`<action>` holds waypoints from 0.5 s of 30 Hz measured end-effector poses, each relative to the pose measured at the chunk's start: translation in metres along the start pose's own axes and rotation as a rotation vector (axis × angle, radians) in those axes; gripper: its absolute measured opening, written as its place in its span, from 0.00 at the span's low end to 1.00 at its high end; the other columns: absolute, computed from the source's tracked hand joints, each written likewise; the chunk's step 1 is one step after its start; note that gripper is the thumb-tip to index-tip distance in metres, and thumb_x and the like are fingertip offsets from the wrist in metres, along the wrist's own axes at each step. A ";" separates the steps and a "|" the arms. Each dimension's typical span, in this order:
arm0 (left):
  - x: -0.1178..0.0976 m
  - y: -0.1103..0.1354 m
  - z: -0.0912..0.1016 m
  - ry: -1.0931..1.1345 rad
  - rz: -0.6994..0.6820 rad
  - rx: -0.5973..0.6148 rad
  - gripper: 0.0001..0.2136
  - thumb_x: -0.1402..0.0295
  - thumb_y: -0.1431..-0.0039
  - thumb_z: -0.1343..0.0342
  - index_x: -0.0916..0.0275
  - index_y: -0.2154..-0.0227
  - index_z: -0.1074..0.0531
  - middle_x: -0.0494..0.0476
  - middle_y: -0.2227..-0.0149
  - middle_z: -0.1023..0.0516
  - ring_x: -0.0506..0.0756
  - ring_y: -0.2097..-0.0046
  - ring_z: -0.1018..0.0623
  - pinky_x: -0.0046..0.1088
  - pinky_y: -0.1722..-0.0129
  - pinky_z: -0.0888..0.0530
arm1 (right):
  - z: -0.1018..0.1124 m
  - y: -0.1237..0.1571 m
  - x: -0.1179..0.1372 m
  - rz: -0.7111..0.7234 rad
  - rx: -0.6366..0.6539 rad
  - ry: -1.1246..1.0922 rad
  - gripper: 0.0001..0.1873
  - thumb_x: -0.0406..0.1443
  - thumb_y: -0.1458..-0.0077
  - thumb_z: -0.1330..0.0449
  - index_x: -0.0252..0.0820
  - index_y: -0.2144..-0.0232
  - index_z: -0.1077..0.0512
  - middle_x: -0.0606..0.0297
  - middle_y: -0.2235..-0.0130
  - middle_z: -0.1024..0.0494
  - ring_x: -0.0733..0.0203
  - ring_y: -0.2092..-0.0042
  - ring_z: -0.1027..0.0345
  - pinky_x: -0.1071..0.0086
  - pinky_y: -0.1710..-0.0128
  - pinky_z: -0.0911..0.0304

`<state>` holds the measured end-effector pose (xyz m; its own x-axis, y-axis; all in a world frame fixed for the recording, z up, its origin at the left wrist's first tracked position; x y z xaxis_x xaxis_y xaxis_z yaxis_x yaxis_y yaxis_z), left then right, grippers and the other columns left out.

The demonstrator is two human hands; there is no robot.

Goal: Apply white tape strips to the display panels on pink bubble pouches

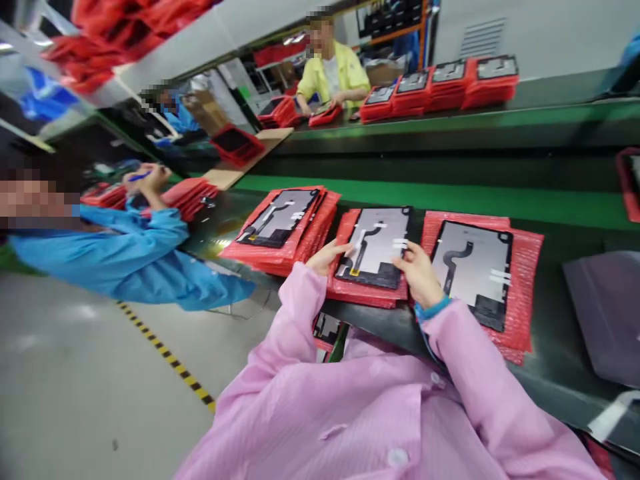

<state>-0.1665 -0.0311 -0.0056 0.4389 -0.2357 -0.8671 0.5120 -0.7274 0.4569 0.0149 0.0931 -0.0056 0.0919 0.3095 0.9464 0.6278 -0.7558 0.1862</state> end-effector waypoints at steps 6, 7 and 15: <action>0.006 -0.002 0.033 -0.406 -0.265 -0.352 0.32 0.76 0.51 0.36 0.64 0.42 0.38 0.65 0.38 0.34 0.61 0.35 0.35 0.37 0.34 0.40 | -0.023 -0.014 -0.026 0.176 0.044 0.588 0.18 0.34 0.51 0.36 0.38 0.55 0.29 0.62 0.66 0.22 0.57 0.62 0.25 0.57 0.54 0.29; 0.008 0.002 0.035 -0.474 -0.292 -0.374 0.35 0.76 0.51 0.36 0.64 0.39 0.40 0.67 0.35 0.38 0.62 0.32 0.40 0.39 0.32 0.45 | -0.022 -0.009 -0.022 0.209 0.023 0.657 0.18 0.32 0.52 0.36 0.38 0.56 0.28 0.61 0.64 0.23 0.55 0.60 0.26 0.56 0.51 0.30; 0.001 0.030 0.012 -1.216 -0.770 -0.388 0.24 0.61 0.41 0.43 0.64 0.44 0.32 0.72 0.43 0.33 0.70 0.38 0.34 0.56 0.39 0.36 | 0.023 0.156 0.097 0.919 -0.349 0.815 0.23 0.29 0.42 0.43 0.53 0.46 0.31 0.60 0.50 0.26 0.54 0.47 0.30 0.54 0.47 0.29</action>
<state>-0.1597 -0.0602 0.0051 -0.7927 -0.4050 -0.4556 0.5716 -0.7535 -0.3247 0.1392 0.0182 0.1093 -0.1936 -0.7541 0.6276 0.3390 -0.6517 -0.6785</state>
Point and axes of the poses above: each hand's wrist, its own y-axis away from the middle knuckle, its own z-axis out of the back of the hand, x = y × z, the point moved 4 cm from there along -y, towards the middle knuckle
